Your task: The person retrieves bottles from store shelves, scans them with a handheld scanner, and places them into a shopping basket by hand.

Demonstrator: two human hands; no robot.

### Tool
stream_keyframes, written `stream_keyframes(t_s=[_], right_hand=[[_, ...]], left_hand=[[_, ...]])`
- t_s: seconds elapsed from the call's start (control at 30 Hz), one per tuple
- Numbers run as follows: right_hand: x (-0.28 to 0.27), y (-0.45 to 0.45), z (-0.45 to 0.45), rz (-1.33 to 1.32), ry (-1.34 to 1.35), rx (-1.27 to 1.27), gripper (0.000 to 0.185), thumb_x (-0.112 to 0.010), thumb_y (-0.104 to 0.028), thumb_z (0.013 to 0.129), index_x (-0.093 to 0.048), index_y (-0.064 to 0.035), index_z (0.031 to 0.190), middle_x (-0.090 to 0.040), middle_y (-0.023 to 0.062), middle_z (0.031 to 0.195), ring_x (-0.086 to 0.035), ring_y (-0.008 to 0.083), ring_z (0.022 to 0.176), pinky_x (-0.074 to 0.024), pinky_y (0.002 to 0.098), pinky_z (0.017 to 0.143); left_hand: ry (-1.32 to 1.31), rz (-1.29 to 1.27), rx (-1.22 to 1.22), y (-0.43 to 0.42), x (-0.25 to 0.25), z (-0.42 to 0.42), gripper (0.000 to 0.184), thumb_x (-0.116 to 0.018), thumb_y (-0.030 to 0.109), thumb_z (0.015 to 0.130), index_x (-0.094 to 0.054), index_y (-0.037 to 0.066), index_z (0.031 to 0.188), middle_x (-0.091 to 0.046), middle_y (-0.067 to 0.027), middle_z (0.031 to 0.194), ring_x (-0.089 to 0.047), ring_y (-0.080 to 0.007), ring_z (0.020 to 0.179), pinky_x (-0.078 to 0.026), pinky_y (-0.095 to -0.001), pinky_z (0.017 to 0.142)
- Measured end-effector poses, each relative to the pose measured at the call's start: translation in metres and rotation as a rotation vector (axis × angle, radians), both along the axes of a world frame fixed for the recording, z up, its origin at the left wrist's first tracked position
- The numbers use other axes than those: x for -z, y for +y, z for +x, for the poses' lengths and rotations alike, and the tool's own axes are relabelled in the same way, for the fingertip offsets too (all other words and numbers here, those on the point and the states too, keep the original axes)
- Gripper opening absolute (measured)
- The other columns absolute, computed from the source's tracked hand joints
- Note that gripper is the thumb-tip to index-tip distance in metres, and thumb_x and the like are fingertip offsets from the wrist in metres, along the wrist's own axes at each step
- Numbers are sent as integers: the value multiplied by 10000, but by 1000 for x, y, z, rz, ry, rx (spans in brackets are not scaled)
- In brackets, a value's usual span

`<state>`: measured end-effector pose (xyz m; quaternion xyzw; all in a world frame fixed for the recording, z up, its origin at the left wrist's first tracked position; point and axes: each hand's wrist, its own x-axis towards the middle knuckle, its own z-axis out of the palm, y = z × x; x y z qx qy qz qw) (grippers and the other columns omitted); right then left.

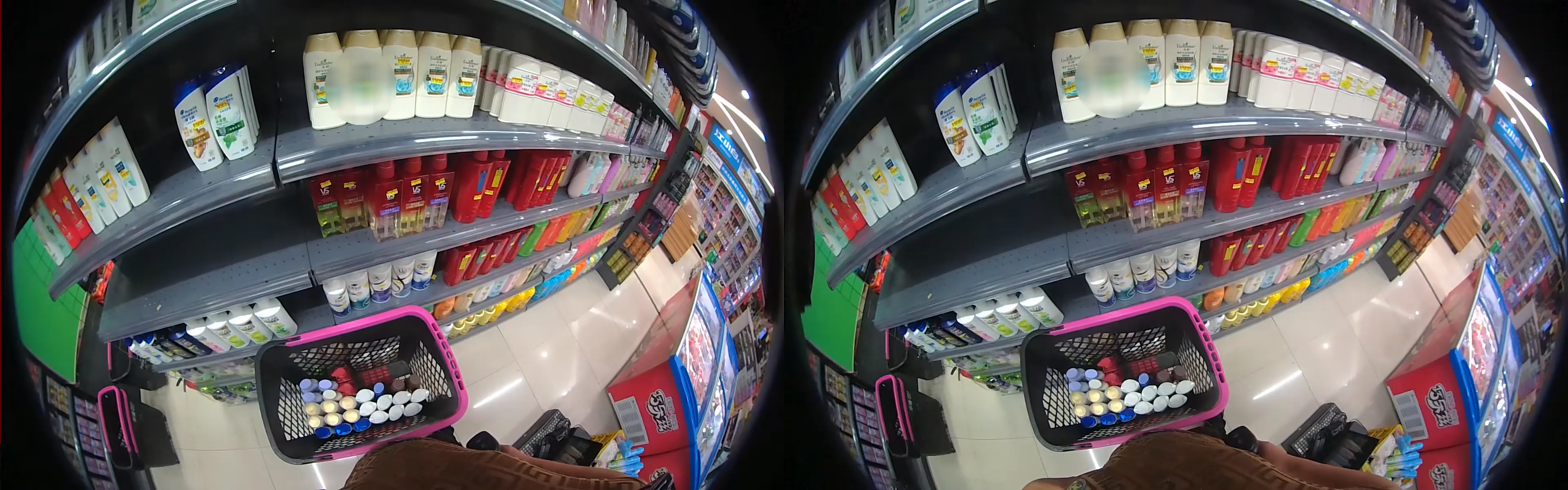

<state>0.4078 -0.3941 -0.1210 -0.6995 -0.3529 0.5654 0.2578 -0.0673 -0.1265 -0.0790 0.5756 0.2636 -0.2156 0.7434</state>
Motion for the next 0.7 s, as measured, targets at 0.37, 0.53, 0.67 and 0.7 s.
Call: stream_keyframes(t_s=[0.37, 0.53, 0.67, 0.7], right_hand=[[17, -27, 5, -46, 7, 18, 403, -750, -206, 878, -665, -77, 1251, -730, 135, 1155, -671, 227, 1096, -498, 374, 987], [22, -34, 10, -60, -15, 26, 405, -752, -207, 878, -665, -76, 1252, -730, 132, 1158, -671, 223, 1095, -500, 372, 985], [23, -33, 13, -57, -43, 33, 407, -754, -207, 878, -665, -76, 1252, -730, 130, 1161, -671, 220, 1094, -501, 371, 985], [23, -33, 14, -59, -49, 31, 407, -755, -207, 878, -665, -76, 1253, -730, 129, 1161, -671, 220, 1094, -501, 370, 984]], left_hand=[[87, 95, 86, -20, -6, 15, 573, -714, 435, 795, -691, -33, 1124, -735, -150, 992, -671, -241, 891, -542, -384, 769], [100, 145, 127, -20, -3, 23, 515, -714, 403, 804, -696, -25, 1090, -734, -149, 974, -676, -250, 888, -538, -385, 776], [100, 200, 157, -14, -2, 31, 469, -713, 377, 810, -699, -18, 1063, -734, -148, 959, -680, -257, 886, -536, -385, 782], [101, 211, 162, -15, -2, 32, 458, -713, 371, 812, -700, -16, 1056, -734, -148, 955, -681, -258, 886, -535, -385, 783]])
